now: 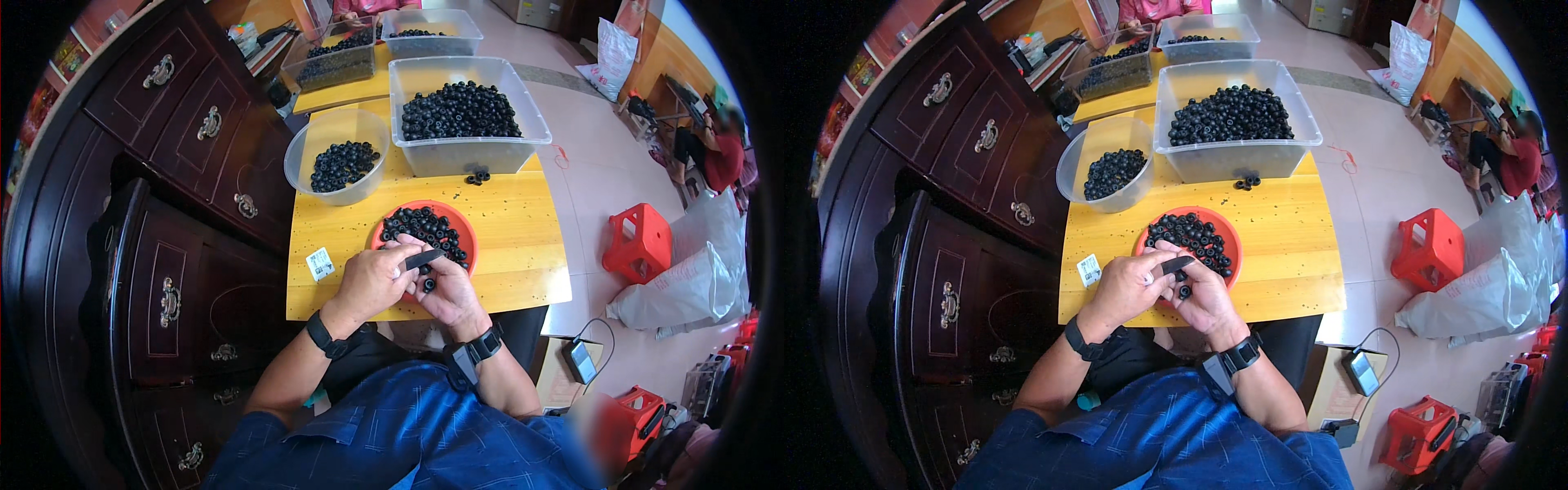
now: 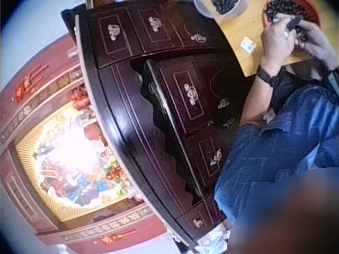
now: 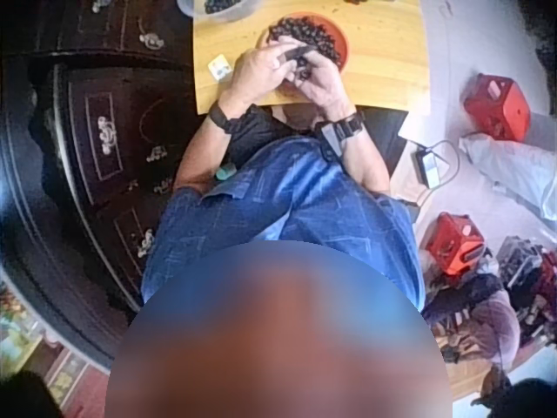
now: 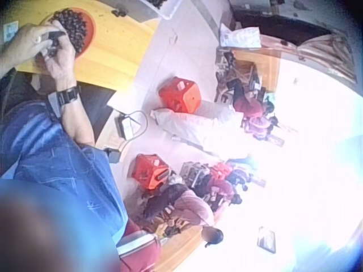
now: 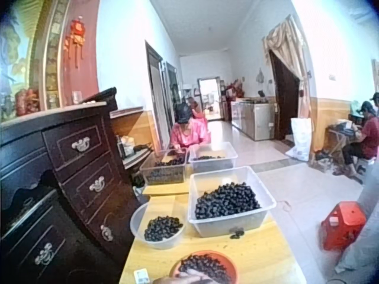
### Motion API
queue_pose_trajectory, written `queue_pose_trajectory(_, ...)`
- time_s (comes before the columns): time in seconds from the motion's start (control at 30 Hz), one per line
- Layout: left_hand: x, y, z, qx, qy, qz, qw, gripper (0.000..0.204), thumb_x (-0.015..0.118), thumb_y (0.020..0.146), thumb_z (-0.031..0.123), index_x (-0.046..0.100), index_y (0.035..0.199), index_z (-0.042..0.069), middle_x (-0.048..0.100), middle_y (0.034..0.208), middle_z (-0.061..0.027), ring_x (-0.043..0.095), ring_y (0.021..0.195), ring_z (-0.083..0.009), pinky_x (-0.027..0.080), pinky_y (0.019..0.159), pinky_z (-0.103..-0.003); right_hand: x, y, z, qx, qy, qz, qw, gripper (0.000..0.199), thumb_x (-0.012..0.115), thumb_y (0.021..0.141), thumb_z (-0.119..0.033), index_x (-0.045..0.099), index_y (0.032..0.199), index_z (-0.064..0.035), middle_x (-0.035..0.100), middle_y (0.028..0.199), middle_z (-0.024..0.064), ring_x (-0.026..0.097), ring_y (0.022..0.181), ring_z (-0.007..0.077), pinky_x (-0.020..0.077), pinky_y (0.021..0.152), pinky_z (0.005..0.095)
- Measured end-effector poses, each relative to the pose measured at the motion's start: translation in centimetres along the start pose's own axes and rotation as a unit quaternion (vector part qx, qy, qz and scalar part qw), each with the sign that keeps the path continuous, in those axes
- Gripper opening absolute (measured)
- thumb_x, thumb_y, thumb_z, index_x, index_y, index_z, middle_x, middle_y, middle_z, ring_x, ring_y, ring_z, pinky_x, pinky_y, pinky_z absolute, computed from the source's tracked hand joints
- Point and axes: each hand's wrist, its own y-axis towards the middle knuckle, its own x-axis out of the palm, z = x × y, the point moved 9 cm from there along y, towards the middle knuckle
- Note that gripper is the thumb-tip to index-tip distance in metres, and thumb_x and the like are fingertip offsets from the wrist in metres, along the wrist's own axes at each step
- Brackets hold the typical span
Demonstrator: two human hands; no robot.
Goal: Manually sort and inspect small black objects (possibly dried fruit or rubber components) by hand.
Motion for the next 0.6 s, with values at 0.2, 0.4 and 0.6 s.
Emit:
queue_pose_trajectory(0.2,0.8,-0.2,-1.2,-0.084,-0.056,-0.039,0.994,0.034,0.067,0.084,0.003,0.064,0.118,0.006,0.072,0.086,-0.0126,0.071,0.072,-0.0218,0.054,0.064,-0.032,-1.5,-0.3,0.0,0.004,0.030,0.028,0.999,0.034,0.050,0.102,-0.022,0.056,0.130,-0.0046,0.062,0.116,0.0073,0.062,0.106,0.0194,0.0529,0.095,0.0369)
queue_pose_trajectory(0.4,0.6,-1.2,-2.3,-0.070,-0.212,0.062,0.973,0.026,0.062,0.090,0.000,0.062,0.116,-0.004,0.071,0.085,-0.0044,0.067,0.074,-0.0083,0.054,0.065,-0.023,-0.1,-0.9,0.2,0.018,-0.012,-0.002,1.000,0.024,0.058,0.099,-0.024,0.061,0.117,-0.0066,0.064,0.097,0.0010,0.062,0.083,0.0111,0.0554,0.072,0.0263)
queue_pose_trajectory(0.6,0.4,-1.0,-1.2,-0.091,-0.196,0.016,0.976,0.024,0.064,0.091,0.003,0.065,0.114,-0.003,0.070,0.081,-0.0020,0.065,0.072,-0.0053,0.052,0.064,-0.022,-0.2,-1.0,0.2,0.031,-0.034,-0.004,0.999,0.024,0.060,0.099,-0.023,0.060,0.116,-0.0066,0.060,0.090,-0.0029,0.056,0.075,0.0040,0.0447,0.057,0.0170)
